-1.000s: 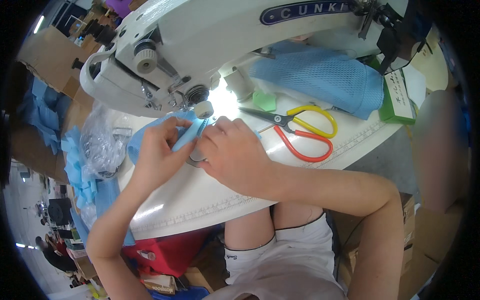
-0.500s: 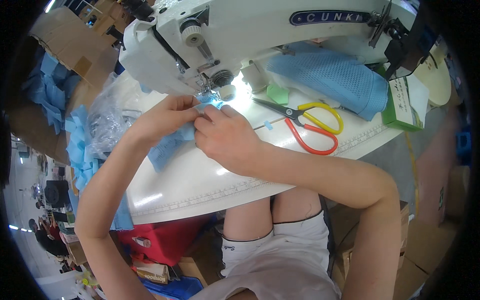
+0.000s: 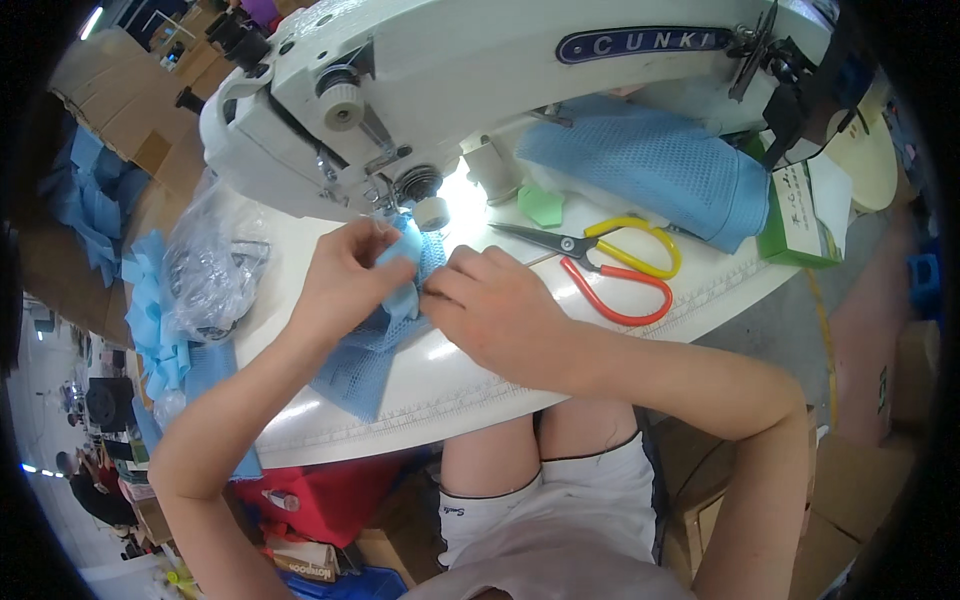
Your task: Sewing blue mesh fabric using an industrial sewing machine to create a pouch.
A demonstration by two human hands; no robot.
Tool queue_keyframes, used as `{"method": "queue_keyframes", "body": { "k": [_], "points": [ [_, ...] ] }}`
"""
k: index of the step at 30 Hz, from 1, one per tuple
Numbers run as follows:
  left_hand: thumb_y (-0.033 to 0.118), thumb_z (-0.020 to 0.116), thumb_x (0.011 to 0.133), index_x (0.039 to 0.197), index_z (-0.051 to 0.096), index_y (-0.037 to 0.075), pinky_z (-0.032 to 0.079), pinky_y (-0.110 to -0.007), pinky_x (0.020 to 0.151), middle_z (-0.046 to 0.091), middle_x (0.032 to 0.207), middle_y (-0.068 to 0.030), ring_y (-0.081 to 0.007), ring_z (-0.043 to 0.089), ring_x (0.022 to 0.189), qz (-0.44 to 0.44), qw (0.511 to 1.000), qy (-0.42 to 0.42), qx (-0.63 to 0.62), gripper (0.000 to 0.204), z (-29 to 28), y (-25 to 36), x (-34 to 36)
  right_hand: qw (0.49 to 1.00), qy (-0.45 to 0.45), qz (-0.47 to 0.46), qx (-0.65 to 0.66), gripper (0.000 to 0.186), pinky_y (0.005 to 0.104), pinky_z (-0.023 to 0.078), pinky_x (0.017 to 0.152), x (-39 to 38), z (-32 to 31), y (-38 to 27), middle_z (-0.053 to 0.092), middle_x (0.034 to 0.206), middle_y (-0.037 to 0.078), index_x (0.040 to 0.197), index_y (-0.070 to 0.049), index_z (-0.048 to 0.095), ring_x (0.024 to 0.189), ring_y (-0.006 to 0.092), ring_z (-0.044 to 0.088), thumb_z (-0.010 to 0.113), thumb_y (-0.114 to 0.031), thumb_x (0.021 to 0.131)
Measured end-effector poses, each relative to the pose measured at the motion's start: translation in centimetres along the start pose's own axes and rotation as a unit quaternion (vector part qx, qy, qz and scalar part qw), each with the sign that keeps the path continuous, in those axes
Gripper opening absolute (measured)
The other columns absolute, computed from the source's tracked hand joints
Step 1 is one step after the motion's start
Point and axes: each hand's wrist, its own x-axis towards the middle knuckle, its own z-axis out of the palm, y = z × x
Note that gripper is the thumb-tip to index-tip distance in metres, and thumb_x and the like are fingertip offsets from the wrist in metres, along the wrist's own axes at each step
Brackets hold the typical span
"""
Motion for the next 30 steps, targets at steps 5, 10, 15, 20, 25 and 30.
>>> {"method": "queue_keyframes", "body": {
  "k": [5, 10, 15, 20, 25, 30],
  "points": [
    [0.039, 0.090, 0.083, 0.090, 0.071, 0.000, 0.050, -0.028, 0.063, 0.064, 0.075, -0.0029, -0.0118, 0.059, 0.067, -0.028, 0.998, -0.002, -0.056, 0.044, 0.9, 0.1, 0.2, 0.999, -0.046, 0.003, 0.001, 0.023, 0.0350, 0.049, 0.087, -0.2, -0.6, -0.2, 0.066, 0.108, 0.005, 0.100, -0.007, 0.074, 0.108, 0.0231, 0.060, 0.072, -0.013, 0.079],
    [0.028, 0.087, 0.084, 0.092, 0.071, 0.000, 0.050, -0.029, 0.061, 0.064, 0.073, -0.0029, -0.0118, 0.058, 0.066, 0.044, 0.999, 0.019, 0.007, 0.033, 1.6, 0.2, -0.8, 0.998, -0.056, -0.001, -0.002, 0.025, 0.0361, 0.049, 0.087, -0.2, -0.8, -0.4, 0.067, 0.109, 0.005, 0.102, -0.006, 0.075, 0.109, 0.0237, 0.061, 0.073, -0.014, 0.078],
    [0.016, 0.080, 0.091, 0.100, 0.068, -0.002, 0.045, -0.024, 0.065, 0.060, 0.077, 0.0017, -0.0054, 0.052, 0.071, 0.036, 0.999, -0.017, 0.008, 0.023, 1.5, 0.6, -1.8, 0.998, -0.053, -0.028, -0.018, 0.022, 0.0346, 0.049, 0.089, -0.4, -1.0, -0.4, 0.066, 0.106, 0.007, 0.099, -0.002, 0.073, 0.108, 0.0228, 0.060, 0.072, -0.012, 0.079],
    [0.023, 0.080, 0.096, 0.102, 0.068, -0.004, 0.043, -0.024, 0.062, 0.062, 0.076, 0.0008, -0.0047, 0.053, 0.070, 0.128, 0.987, 0.090, 0.038, 0.031, 2.1, 0.4, -2.2, 0.998, -0.059, -0.028, -0.026, 0.021, 0.0342, 0.048, 0.085, -0.5, -1.1, -0.7, 0.066, 0.105, 0.009, 0.097, -0.001, 0.072, 0.101, 0.0230, 0.059, 0.072, -0.012, 0.079],
    [0.022, 0.079, 0.098, 0.095, 0.068, -0.001, 0.039, -0.023, 0.057, 0.064, 0.072, 0.0006, -0.0034, 0.049, 0.065, -0.146, 0.981, -0.078, -0.098, 0.026, 1.0, 2.6, -0.8, 0.996, -0.090, -0.009, -0.013, 0.029, 0.0359, 0.050, 0.083, -0.7, -1.3, -0.9, 0.068, 0.110, 0.009, 0.104, -0.002, 0.074, 0.108, 0.0247, 0.063, 0.072, -0.013, 0.077],
    [0.007, 0.082, 0.090, 0.091, 0.066, -0.001, 0.035, -0.025, 0.056, 0.053, 0.067, 0.0040, -0.0044, 0.042, 0.063, -0.041, 0.999, -0.013, -0.001, 0.018, 0.5, 0.7, -0.7, 0.998, -0.045, -0.027, -0.038, 0.024, 0.0336, 0.048, 0.083, -0.4, -1.0, -0.8, 0.066, 0.105, 0.010, 0.100, 0.000, 0.073, 0.100, 0.0231, 0.058, 0.072, -0.013, 0.080]
  ]
}}
